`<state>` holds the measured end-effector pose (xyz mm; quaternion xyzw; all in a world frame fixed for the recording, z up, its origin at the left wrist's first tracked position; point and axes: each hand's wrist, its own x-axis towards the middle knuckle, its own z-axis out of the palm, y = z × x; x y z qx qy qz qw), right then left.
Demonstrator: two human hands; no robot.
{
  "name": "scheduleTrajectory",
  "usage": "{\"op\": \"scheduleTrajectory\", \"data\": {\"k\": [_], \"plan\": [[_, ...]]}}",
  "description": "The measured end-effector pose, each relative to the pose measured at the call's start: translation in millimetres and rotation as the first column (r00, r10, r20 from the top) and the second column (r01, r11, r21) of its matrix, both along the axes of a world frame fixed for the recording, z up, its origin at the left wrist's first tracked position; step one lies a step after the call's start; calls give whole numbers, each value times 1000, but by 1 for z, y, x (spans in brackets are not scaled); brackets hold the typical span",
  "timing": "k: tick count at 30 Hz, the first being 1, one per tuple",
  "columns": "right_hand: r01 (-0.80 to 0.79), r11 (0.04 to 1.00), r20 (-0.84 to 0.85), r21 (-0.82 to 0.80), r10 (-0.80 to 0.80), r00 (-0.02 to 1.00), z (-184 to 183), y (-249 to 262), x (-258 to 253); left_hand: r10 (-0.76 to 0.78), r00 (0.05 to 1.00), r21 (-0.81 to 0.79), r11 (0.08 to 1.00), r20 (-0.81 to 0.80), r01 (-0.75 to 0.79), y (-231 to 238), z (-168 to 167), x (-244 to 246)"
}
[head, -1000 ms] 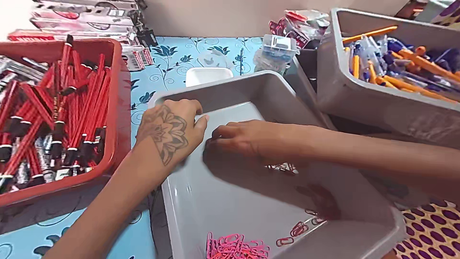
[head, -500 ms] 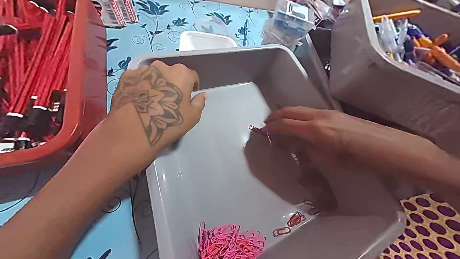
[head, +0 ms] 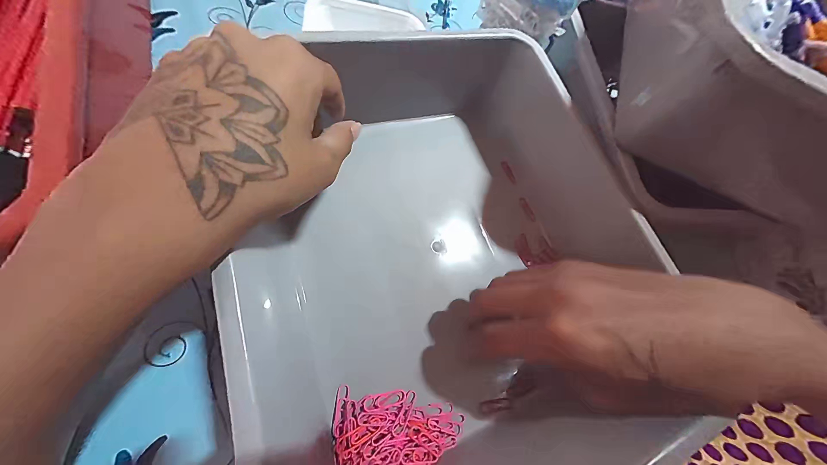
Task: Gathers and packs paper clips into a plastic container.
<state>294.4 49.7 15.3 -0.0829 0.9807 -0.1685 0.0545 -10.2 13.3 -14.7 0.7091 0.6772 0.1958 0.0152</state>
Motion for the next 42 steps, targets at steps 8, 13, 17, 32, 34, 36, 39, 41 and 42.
{"op": "scheduleTrajectory", "data": {"k": [8,13,17,32,34,36,39,41,42], "plan": [[-118,993,105,20,115,988,9,10,13,-123,987,-81,990,-104,114,-2,7,-4],[114,956,-113,269,-87,990,14,33,-6,-216,973,4,976,-84,217,4,-3,-14],[353,761,-47,544,-392,919,2,37,-21,-239,971,3,971,-15,239,4,-12,-26],[443,704,-160,555,-432,887,2,32,-28,-117,979,-31,993,-166,114,-9,-6,-7],[453,643,-42,617,-549,835,-1,34,-31,-111,979,-36,994,-169,106,-7,-5,-6],[415,632,11,654,-557,831,1,18,-25,-101,981,-68,994,-167,91,-8,-5,-8],[339,726,110,599,-494,863,16,-14,-6,-100,980,-94,992,-171,85,-10,-8,-10],[296,787,127,541,-425,896,27,-22,3,-109,979,-102,990,-174,92,-8,-5,-9],[302,798,84,521,-400,913,27,-22,4,-112,977,-103,990,-179,94,-8,-5,-9]]}}
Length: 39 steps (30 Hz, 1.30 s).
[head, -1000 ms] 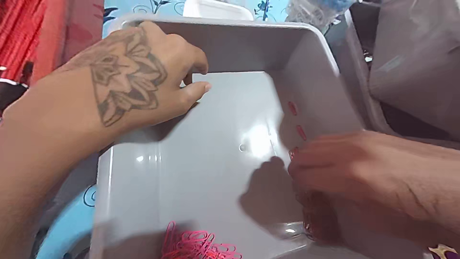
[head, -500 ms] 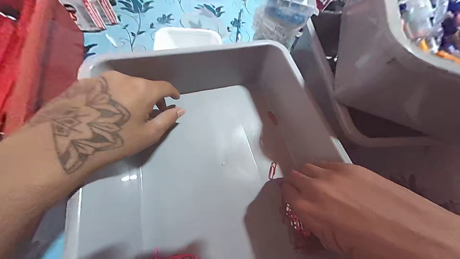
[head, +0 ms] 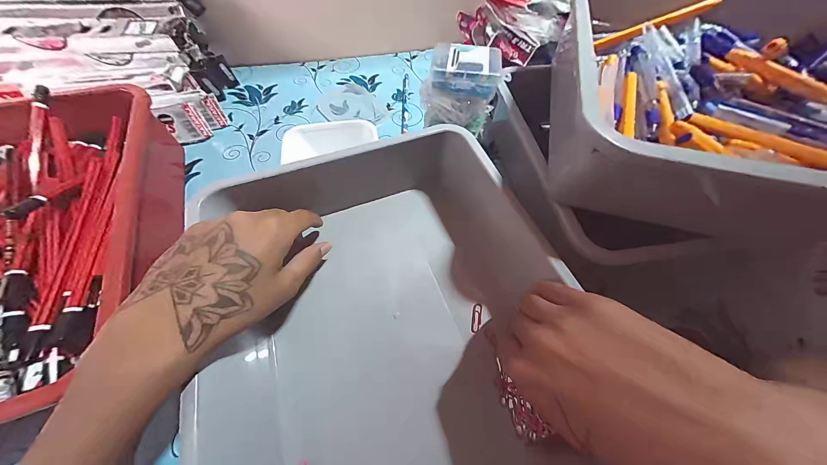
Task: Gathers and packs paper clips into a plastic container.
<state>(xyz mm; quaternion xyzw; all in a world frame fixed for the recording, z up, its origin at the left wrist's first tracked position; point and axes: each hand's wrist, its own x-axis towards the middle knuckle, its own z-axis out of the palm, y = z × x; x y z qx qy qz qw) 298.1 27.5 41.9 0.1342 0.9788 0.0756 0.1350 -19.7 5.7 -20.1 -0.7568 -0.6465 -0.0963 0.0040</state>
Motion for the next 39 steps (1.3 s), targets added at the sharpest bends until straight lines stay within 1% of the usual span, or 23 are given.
{"op": "scheduleTrajectory", "data": {"k": [2,3,4,6,9,11,13,14,15,17,19,20,24,26,28,29,30,32,33,35,36,37,39], "plan": [[-26,1000,-72,-2,25,997,-6,8,-8,-11,1000,6,1000,-11,11,1,-2,-3],[-19,999,-57,-39,17,998,-8,13,-13,-10,1000,11,1000,-14,10,1,-2,-3],[-1,996,-11,-91,0,1000,-9,18,-18,-6,1000,8,1000,-20,6,1,-3,-4],[83,974,149,-213,-52,987,-5,22,-22,13,1000,-16,1000,-24,-14,0,-3,-5],[108,922,315,-373,17,949,14,22,-15,27,999,-29,999,-30,-28,0,-3,-4],[25,900,234,-436,86,968,22,25,-7,13,1000,-19,1000,-27,-13,0,-5,-6],[-111,927,50,-359,138,989,17,29,-4,11,999,-16,1000,-30,-12,0,-7,-8],[-141,946,9,-292,150,989,13,30,-7,13,999,-18,1000,-33,-14,0,-8,-9],[-143,953,16,-267,153,988,9,30,-11,16,999,-19,1000,-31,-17,1,-7,-8],[-103,931,90,-351,143,986,9,28,-13,23,999,-15,1000,-39,-23,1,-5,-6],[-19,890,194,-456,120,974,21,26,-11,33,999,-12,999,-40,-34,1,-2,-1],[-3,880,224,-475,124,967,26,27,-9,36,999,3,999,-40,-36,0,-1,1],[-152,907,58,-393,189,980,17,34,-7,45,999,36,998,-8,-44,-3,2,10],[-105,871,115,-480,181,977,16,34,-10,76,997,-2,997,2,-76,-3,6,14],[61,810,309,-583,151,939,27,30,-15,105,994,-75,992,0,-105,-1,12,17],[79,793,332,-604,159,930,28,28,-14,116,993,-111,987,-9,-116,-1,14,19],[45,785,292,-618,176,940,26,27,-11,126,992,-147,981,-15,-127,-1,17,21],[-89,786,138,-611,217,966,18,22,-6,140,990,-199,970,-22,-142,-1,21,24],[-120,788,105,-604,228,968,15,18,-7,146,989,-218,965,-16,-146,0,23,25],[-61,791,209,-609,234,949,22,9,-13,154,988,-259,954,1,-149,0,26,26],[-83,789,198,-609,252,947,27,7,-17,160,987,-283,947,11,-150,0,29,27],[-175,789,92,-589,281,955,30,7,-20,164,986,-299,942,21,-150,1,31,27],[-380,805,-188,-455,331,925,36,11,-36,178,984,-347,924,23,-159,1,37,29]]}}
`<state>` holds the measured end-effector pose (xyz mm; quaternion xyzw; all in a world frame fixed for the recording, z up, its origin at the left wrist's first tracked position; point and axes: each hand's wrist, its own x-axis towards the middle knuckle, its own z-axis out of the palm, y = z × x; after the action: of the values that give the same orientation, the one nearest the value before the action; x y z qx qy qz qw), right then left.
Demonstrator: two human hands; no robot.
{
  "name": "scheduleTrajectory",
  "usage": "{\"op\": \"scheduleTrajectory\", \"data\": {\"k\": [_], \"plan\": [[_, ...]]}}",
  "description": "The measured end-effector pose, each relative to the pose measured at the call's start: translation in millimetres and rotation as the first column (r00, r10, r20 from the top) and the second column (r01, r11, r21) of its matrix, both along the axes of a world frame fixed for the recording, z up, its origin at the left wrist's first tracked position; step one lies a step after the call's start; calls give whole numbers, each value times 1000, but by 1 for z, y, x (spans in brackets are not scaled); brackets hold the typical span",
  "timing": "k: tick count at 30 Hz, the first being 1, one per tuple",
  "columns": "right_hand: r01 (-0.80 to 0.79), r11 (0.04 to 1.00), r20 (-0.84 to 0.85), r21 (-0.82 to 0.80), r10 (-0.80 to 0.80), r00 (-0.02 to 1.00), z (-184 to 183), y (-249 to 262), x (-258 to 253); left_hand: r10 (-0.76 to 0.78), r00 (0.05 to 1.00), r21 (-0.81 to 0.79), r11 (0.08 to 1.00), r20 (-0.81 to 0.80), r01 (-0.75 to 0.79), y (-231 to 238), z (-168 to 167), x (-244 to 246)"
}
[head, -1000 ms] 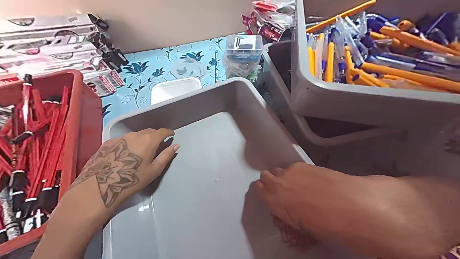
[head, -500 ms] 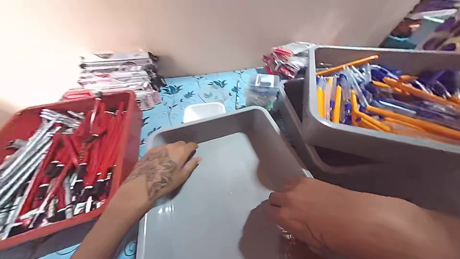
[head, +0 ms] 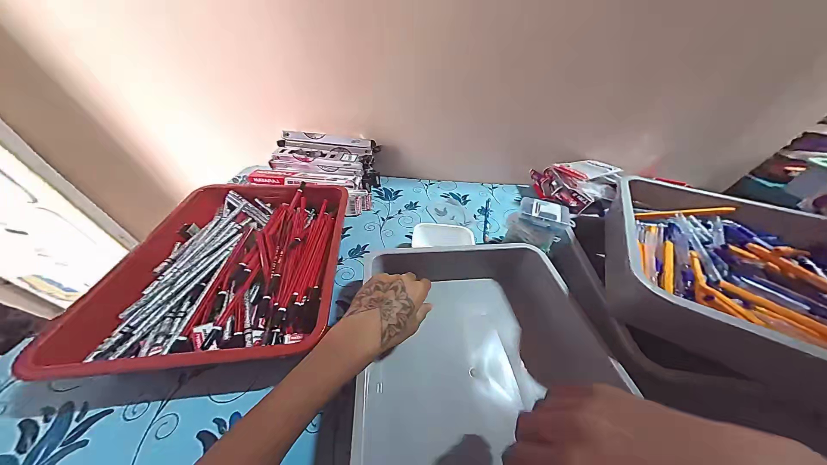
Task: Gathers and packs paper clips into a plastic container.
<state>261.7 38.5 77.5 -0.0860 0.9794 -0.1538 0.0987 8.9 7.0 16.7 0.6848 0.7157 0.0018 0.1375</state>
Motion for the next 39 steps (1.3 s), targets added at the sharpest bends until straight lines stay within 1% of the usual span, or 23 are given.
{"op": "scheduleTrajectory", "data": {"k": [1,2,4,5,6,9,11,14,16,17,18,19,20,21,22,23,25,28,30,31,34,36,39], "plan": [[17,999,-140,51,-9,990,2,5,-13,-8,1000,4,1000,-9,8,-1,0,0],[78,993,-219,83,-58,974,8,11,-29,-18,1000,25,1000,-17,19,-1,-2,0],[270,949,-276,165,-218,936,19,27,-69,-30,1000,134,991,-2,30,-6,-9,-2],[363,909,-253,207,-309,917,23,38,-89,-27,1000,184,983,6,25,-8,-13,-2],[445,854,-188,271,-406,894,27,49,-110,-7,1000,166,986,-13,9,-8,-14,-2],[623,695,-86,360,-640,764,17,100,-163,120,992,-47,991,-44,-122,-4,4,3],[677,629,-63,381,-713,698,-1,135,-181,108,993,-100,989,-53,-113,-3,10,5],[701,587,-48,405,-752,658,-13,161,-183,67,997,-87,994,-44,-71,-3,12,5],[729,588,-108,350,-748,655,-6,163,-175,67,998,-47,997,-8,-67,-6,17,5],[744,598,-190,298,-727,660,-1,159,-166,83,996,-4,997,13,-83,-8,19,7],[755,610,-286,242,-698,656,6,151,-156,104,994,75,992,26,-105,-12,20,9],[764,617,-386,188,-669,635,14,138,-144,117,993,240,963,23,-119,-14,14,9],[775,616,-460,141,-653,602,23,118,-129,109,994,484,868,25,-108,-12,-1,7],[786,611,-507,100,-648,568,30,95,-112,104,994,645,758,26,-96,-10,-10,6],[790,608,-532,79,-644,549,35,69,-93,108,994,730,676,35,-99,-9,-12,5],[774,627,-586,92,-594,551,32,54,-74,132,990,767,629,55,-127,-6,-13,7],[722,671,-627,172,-491,605,14,31,-35,160,985,777,610,70,-154,-6,-11,8],[596,759,-581,262,-369,726,-22,-13,0,223,975,744,653,-13,-140,-4,-1,9],[518,808,-542,282,-311,781,-44,-42,8,295,954,657,731,-59,-185,-5,3,9],[479,833,-523,279,-286,803,-51,-51,9,306,951,568,792,-50,-224,-5,4,8],[406,861,-514,306,-209,832,-57,-63,4,302,953,333,898,10,-288,-4,4,4],[389,875,-491,288,-214,845,-53,-66,2,315,949,275,912,5,-304,-4,5,5],[351,889,-450,293,-196,871,-54,-69,-1,341,940,249,910,8,-332,-4,6,6]]}}
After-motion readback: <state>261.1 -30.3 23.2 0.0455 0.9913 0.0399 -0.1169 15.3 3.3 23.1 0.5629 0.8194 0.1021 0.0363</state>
